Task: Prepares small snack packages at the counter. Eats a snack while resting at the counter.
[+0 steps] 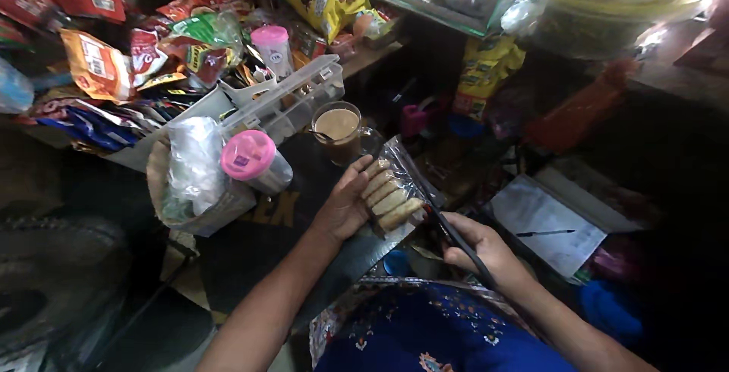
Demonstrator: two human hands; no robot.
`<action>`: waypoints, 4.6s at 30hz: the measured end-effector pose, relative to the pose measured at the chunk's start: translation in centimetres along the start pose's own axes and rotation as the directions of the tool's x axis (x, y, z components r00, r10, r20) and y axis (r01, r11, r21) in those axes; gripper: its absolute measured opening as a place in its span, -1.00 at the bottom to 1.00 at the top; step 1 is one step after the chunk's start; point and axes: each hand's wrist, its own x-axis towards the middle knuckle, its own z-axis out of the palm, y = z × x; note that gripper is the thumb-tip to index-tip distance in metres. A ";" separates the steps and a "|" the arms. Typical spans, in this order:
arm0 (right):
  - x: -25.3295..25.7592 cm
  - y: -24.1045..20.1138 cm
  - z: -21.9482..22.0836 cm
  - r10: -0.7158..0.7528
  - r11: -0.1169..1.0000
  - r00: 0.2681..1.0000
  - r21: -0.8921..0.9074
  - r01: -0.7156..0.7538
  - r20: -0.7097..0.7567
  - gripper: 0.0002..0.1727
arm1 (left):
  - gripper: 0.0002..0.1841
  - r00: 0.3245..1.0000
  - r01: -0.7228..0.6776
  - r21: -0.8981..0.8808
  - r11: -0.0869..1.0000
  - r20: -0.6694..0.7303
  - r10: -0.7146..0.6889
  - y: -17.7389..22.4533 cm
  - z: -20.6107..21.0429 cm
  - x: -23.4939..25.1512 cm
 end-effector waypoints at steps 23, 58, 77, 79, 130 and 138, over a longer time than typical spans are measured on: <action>-3.6 3.0 -0.7 -0.101 0.985 0.994 -0.134 0.105 0.038 -0.17 | -0.58 0.906 -0.009 0.085 0.996 -0.422 0.045 -0.9 5.9 -3.3; -1.1 4.4 2.0 -0.138 0.925 0.959 -0.314 0.215 0.248 -0.09 | -0.58 0.649 -0.164 0.290 0.943 -0.688 0.325 -3.1 4.5 -8.4; -0.9 3.5 2.3 -0.142 0.928 0.959 -0.304 0.215 0.244 0.02 | -0.51 0.761 -0.155 0.321 0.934 -0.565 0.320 -3.6 4.3 -8.9; -0.9 3.9 2.4 -0.178 0.933 0.959 -0.273 0.236 0.221 -0.05 | -0.50 0.775 -0.161 0.303 0.939 -0.551 0.310 -3.6 3.9 -9.0; 0.3 4.1 3.4 -0.094 0.725 0.722 0.544 -0.422 0.686 -0.09 | -0.64 0.970 -0.206 0.005 0.979 -0.132 0.205 -3.1 -0.5 -10.0; -1.2 2.6 -0.4 0.088 0.977 0.830 0.115 -0.179 0.551 0.11 | -0.73 0.929 -0.297 -0.173 0.939 -0.282 0.241 -3.0 -0.6 -9.8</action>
